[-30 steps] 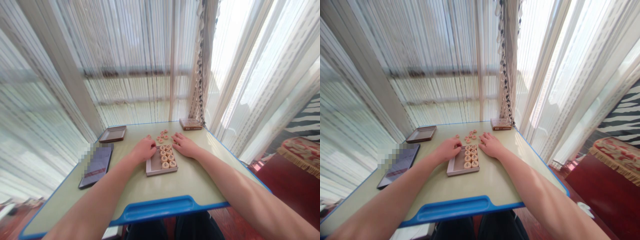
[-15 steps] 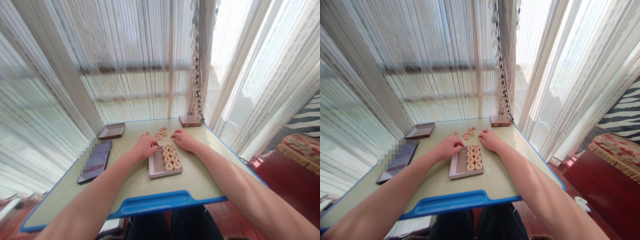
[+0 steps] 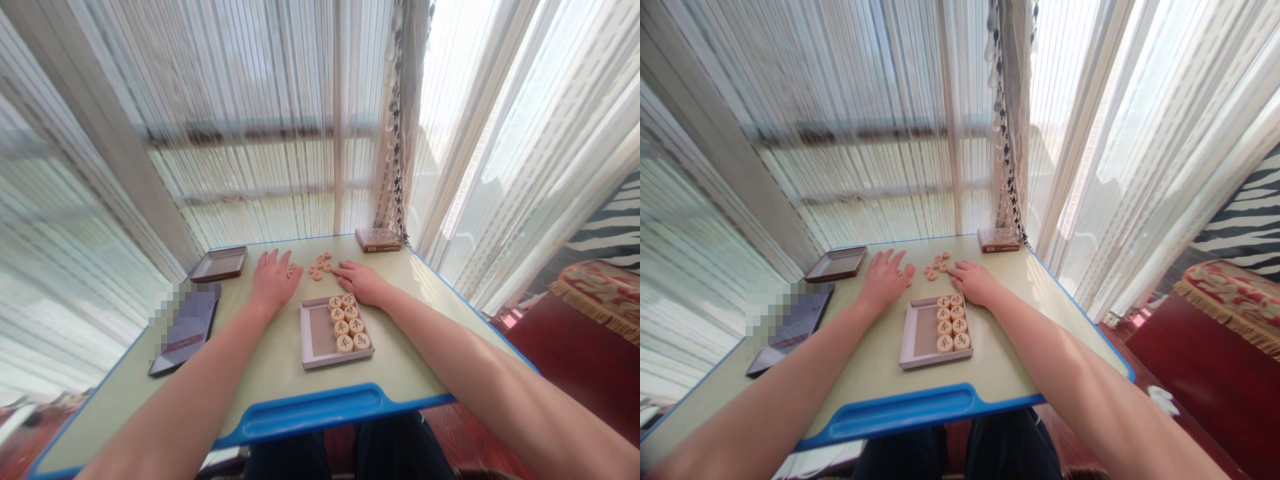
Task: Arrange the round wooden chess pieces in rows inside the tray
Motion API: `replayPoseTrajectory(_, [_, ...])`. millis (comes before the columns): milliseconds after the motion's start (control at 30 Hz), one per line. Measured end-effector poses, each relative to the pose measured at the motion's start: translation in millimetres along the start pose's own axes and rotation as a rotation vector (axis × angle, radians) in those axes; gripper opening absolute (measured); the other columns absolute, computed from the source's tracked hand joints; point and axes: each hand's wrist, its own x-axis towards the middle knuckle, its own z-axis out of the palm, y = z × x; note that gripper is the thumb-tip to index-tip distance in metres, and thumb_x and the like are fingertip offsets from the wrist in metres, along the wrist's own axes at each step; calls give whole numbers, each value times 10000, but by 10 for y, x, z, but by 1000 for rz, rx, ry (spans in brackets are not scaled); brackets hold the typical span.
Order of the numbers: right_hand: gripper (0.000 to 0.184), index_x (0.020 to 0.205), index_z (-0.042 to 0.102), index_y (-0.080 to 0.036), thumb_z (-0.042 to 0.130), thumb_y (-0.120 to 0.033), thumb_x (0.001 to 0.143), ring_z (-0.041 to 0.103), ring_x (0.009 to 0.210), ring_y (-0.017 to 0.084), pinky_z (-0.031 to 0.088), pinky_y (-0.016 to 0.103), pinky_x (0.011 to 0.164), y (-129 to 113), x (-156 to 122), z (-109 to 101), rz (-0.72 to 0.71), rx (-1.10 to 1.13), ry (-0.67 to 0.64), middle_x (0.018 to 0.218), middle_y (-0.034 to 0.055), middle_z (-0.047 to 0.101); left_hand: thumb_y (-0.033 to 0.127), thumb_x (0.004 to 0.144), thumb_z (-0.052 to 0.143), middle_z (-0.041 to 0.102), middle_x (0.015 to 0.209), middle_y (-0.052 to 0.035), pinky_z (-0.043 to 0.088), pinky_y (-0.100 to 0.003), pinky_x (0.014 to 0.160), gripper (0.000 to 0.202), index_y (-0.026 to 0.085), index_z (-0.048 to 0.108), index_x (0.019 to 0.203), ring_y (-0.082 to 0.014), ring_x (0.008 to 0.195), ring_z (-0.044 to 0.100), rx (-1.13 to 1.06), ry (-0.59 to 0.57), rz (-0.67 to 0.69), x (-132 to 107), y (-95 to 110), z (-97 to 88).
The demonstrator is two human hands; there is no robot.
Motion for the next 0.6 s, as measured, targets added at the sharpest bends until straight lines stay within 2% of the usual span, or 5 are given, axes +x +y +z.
replayPoseTrajectory(100, [435,1284,475,-223,332,-352,894,353,1261,233,260,369,1059,-4,4,4,21,7,-25,1383,74,387,547,826,329,359,1372,-188,140,-511,1040,635,132,380,1303,-348,1312,205,9,-214,-57,66,-153,154])
replayPoseTrajectory(167, [465,1321,421,-203,343,-353,888,334,1273,239,255,371,1061,-3,0,-4,28,13,-14,1419,87,324,569,821,318,321,1402,-171,162,-489,1041,646,161,355,1320,-342,1318,202,-18,-263,-48,74,-181,215])
replayPoseTrajectory(300, [485,1355,354,-224,343,-358,889,256,1313,222,210,362,1079,-3,62,-18,-39,-4,-1,1467,60,217,525,841,315,290,1420,-169,167,-443,1066,663,138,248,1374,-297,1337,176,-162,-268,8,55,-131,206])
replayPoseTrajectory(433, [561,1369,329,-215,357,-472,871,178,1340,244,170,385,1087,7,277,-2,-32,-30,27,1476,60,184,470,862,300,347,1383,-190,197,-415,1072,661,88,196,1391,-271,1303,283,-318,-289,2,34,-78,157])
replayPoseTrajectory(600, [730,1384,299,-221,358,-646,793,283,1299,266,247,391,1050,24,496,4,68,41,31,1458,90,236,430,871,309,457,1318,-136,274,-382,1058,587,124,261,1369,-232,1257,375,-664,-235,-169,76,-95,157])
